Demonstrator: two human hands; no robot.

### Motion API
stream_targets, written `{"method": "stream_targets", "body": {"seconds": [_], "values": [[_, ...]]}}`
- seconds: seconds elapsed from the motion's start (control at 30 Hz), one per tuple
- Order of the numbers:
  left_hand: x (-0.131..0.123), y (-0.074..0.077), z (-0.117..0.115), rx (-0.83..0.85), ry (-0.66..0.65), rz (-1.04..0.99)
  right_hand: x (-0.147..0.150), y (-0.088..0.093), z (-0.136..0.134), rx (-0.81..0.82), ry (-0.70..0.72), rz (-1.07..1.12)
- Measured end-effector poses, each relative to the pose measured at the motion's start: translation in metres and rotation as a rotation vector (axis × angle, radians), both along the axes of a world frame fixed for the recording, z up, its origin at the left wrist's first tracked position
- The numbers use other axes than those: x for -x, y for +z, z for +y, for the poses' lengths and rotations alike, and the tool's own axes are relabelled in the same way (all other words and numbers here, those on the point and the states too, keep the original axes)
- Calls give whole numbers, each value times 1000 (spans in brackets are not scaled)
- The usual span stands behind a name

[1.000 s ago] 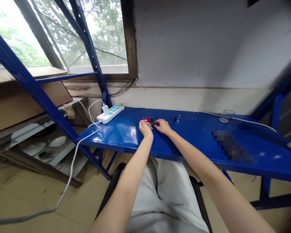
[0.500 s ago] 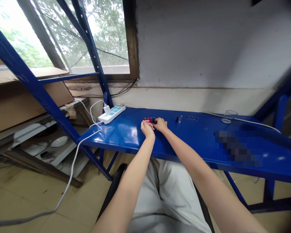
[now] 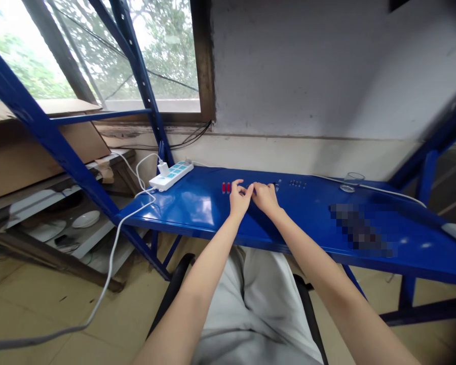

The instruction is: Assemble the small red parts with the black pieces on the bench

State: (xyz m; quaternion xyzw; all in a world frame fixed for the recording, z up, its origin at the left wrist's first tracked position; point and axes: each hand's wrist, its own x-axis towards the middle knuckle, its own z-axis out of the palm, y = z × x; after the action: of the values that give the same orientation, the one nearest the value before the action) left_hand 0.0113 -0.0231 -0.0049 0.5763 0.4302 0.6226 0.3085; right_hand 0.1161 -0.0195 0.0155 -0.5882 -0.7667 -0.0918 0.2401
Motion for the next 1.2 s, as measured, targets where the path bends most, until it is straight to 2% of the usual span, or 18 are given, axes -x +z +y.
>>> {"method": "stream_targets", "body": {"seconds": [0.1,0.17,0.33,0.43,0.53,0.63,0.77,0.9,1.2], "values": [[-1,-5,2,-53,-34,149,-9,-6,-8,-35,-11,-15],[-1,-9,4,-48,-65,167,-15,-12,-9,-55,-11,41],[0,-9,9,52,-197,3,-29,-23,-5,-207,105,298],[1,-6,10,121,-264,-136,-30,-24,-4,-294,210,439],[2,-3,9,169,-311,-221,-27,-22,-7,-344,226,539],[2,-2,9,178,-347,-249,-26,-21,-11,-304,132,602],[2,-1,7,188,-402,-225,-28,-21,-12,-198,32,569],[2,1,5,222,-433,-219,-29,-22,-10,-196,41,574],[1,1,7,236,-385,-227,-26,-20,-12,-193,83,585]]}}
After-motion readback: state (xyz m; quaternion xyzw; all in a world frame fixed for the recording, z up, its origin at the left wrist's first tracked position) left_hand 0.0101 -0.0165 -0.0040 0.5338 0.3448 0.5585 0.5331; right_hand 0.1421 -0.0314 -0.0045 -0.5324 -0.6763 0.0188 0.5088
